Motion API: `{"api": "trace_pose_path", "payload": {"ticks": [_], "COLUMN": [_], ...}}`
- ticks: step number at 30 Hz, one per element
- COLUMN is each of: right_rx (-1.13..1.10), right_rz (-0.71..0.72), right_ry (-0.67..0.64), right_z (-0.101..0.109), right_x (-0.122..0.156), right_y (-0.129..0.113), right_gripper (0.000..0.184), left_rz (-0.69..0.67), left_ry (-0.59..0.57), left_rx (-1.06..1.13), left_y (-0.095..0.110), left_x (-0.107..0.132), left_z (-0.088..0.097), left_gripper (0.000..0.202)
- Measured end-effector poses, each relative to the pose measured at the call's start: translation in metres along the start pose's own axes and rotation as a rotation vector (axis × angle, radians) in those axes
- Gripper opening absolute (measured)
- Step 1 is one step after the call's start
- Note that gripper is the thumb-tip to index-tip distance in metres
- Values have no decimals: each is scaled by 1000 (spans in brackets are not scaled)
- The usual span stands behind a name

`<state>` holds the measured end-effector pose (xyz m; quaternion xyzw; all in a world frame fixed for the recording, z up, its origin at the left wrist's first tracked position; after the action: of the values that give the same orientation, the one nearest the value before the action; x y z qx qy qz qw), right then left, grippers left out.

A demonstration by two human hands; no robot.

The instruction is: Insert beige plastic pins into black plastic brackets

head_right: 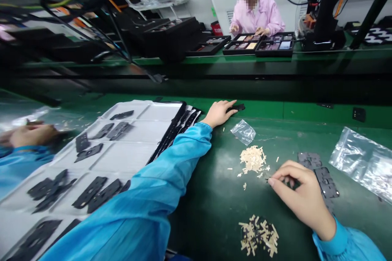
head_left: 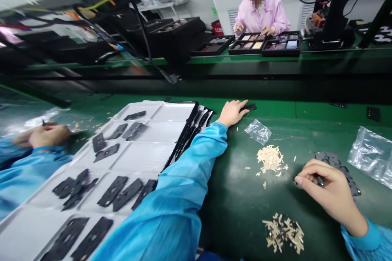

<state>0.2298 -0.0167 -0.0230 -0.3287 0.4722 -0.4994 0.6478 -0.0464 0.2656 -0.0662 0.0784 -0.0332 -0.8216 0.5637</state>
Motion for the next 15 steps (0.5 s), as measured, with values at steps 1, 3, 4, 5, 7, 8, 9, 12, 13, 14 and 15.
{"api": "trace_pose_path", "payload": {"ticks": [1, 3, 4, 5, 7, 8, 9, 12, 13, 14, 15], "right_rx": [-31, -82, -101, -115, -129, -131, -131, -123, -120, -118, -117], "right_rz": [-15, -47, -61, -74, -94, -101, -105, -101, -97, -93, -93], "right_ry": [5, 24, 36, 47, 57, 58, 61, 90, 102, 111, 117], "right_z": [1, 2, 3, 4, 4, 5, 5, 5, 5, 6, 6], "right_x": [0, 0, 1, 1, 2, 2, 3, 3, 3, 3, 2], "right_y": [2, 7, 9, 12, 15, 16, 16, 16, 16, 16, 17], "right_gripper": [15, 15, 15, 15, 15, 16, 15, 14, 13, 13, 13], "left_rz": [-12, -28, -36, -45, -68, -80, -92, -104, -98, -88, -75], "left_ry": [5, 6, -1, -14, -59, -88, -118, -186, -198, -202, -197], "left_rx": [-29, -81, -103, -123, -156, -170, -182, -203, -204, -203, -198], "left_y": [1, 4, 5, 6, 10, 12, 15, 21, 23, 24, 25], "left_x": [-1, -3, -5, -7, -12, -14, -18, -27, -30, -32, -33], "left_z": [0, 1, 2, 3, 6, 7, 9, 16, 19, 23, 27], "left_gripper": [41, 40, 39, 38, 37, 36, 36, 37, 37, 37, 36]}}
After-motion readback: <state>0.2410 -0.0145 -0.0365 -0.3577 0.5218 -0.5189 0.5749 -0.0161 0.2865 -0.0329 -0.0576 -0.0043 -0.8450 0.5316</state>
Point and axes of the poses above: each hand's wrist, its own x-axis away from the middle knuckle, its own z-axis out of the back of the hand, y = z × x, the point moved 3 cm from there along -x, towards the middle knuckle, and after that the axes turned 5 degrees about z, right-handed, at the moved point
